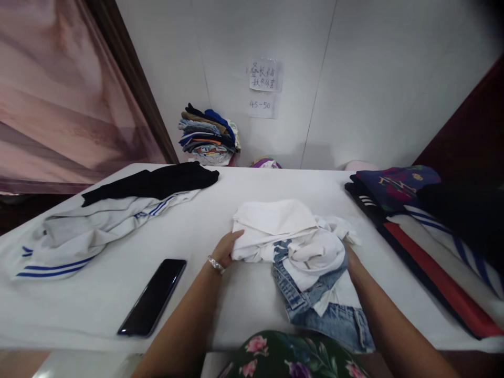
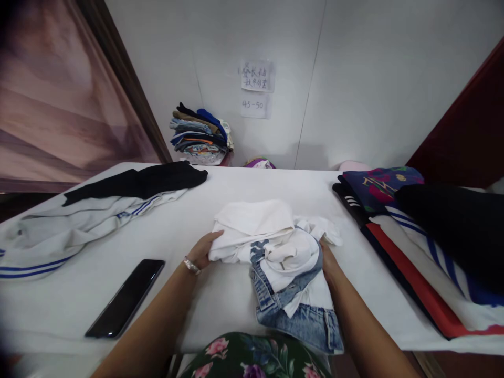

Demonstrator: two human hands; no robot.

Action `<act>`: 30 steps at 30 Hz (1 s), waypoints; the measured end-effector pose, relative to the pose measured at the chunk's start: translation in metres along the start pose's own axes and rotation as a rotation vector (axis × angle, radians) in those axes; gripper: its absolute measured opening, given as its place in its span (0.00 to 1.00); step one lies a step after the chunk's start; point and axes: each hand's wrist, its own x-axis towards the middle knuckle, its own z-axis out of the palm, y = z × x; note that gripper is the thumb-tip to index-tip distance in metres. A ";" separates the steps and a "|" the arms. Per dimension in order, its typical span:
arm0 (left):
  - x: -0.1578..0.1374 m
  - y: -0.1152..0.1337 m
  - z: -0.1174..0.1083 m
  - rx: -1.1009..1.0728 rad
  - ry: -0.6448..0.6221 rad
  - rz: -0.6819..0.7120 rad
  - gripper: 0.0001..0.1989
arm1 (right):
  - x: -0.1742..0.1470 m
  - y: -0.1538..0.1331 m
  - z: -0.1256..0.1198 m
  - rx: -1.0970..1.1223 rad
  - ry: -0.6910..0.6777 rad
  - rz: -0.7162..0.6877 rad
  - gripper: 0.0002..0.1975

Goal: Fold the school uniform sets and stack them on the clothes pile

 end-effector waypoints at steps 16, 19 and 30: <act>0.002 -0.004 0.003 -0.243 0.022 -0.079 0.20 | 0.011 -0.106 0.062 -1.057 -0.439 -0.375 0.34; -0.001 -0.001 0.002 -0.301 -0.026 -0.049 0.20 | 0.033 -0.095 0.077 -1.288 -0.478 -0.304 0.35; 0.003 -0.003 -0.005 -0.466 -0.147 -0.001 0.29 | 0.089 -0.143 0.078 -0.895 -0.264 -0.276 0.08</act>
